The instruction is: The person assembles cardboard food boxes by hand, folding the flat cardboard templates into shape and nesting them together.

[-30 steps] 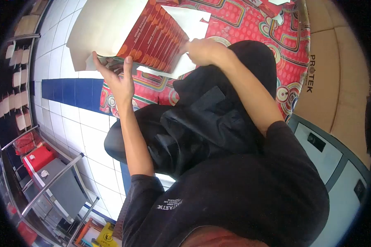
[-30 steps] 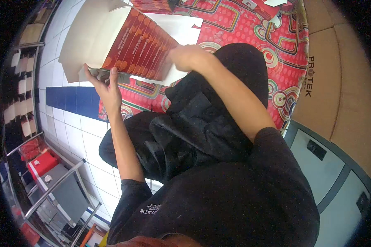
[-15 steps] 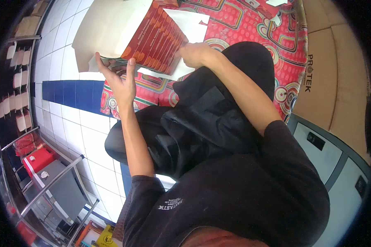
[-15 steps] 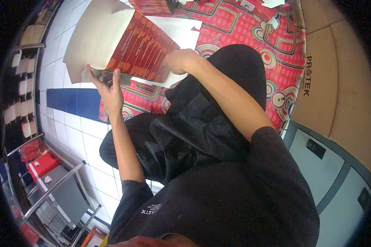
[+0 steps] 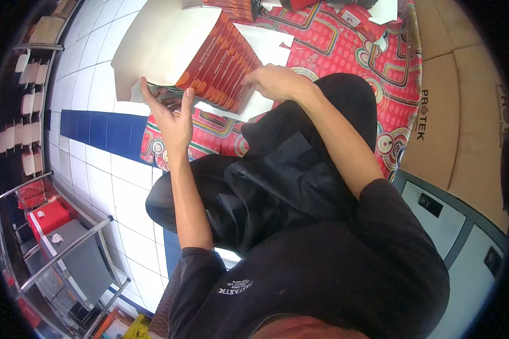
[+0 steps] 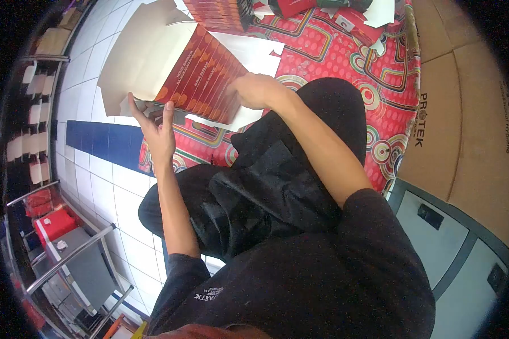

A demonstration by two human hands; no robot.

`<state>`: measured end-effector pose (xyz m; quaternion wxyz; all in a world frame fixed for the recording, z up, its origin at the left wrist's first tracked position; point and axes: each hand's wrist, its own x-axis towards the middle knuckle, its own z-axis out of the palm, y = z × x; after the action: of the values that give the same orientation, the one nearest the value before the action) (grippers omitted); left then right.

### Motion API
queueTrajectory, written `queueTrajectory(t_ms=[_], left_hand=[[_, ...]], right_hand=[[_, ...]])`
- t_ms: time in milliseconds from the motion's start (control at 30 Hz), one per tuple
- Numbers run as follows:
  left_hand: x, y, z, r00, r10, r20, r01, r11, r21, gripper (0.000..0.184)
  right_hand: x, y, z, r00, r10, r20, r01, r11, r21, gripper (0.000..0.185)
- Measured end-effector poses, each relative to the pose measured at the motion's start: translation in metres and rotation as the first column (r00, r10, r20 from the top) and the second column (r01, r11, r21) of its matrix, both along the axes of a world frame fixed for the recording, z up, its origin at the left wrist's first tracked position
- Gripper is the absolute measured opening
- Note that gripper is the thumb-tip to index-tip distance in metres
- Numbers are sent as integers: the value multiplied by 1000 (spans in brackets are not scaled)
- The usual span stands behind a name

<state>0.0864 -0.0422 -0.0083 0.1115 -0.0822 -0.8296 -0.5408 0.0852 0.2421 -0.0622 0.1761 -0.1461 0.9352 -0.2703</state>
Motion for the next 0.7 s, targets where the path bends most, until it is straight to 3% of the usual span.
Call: queueTrajectory(t_ms=[267, 367, 533, 667, 700], left_hand=[[-2, 0, -1, 1000, -14, -18, 14, 1000, 13, 113], [-2, -2, -2, 1000, 1, -8, -1, 1000, 0, 113], [-4, -4, -5, 1000, -17, -26, 17, 1000, -2, 113], [-2, -2, -1, 1000, -4, 29, 3, 1000, 19, 112], [-1, -2, -1, 1000, -8, 18, 8, 1000, 27, 112]], right_hand=[[3, 0, 8, 991, -33, -127, 17, 992, -123, 38], [3, 0, 23, 997, -80, 21, 82, 988, -133, 43], [4, 0, 15, 990, -78, -113, 50, 971, -232, 37], [2, 1, 13, 991, -63, -115, 34, 970, -240, 36], [-1, 0, 5, 974, -82, -212, 15, 955, -297, 36]])
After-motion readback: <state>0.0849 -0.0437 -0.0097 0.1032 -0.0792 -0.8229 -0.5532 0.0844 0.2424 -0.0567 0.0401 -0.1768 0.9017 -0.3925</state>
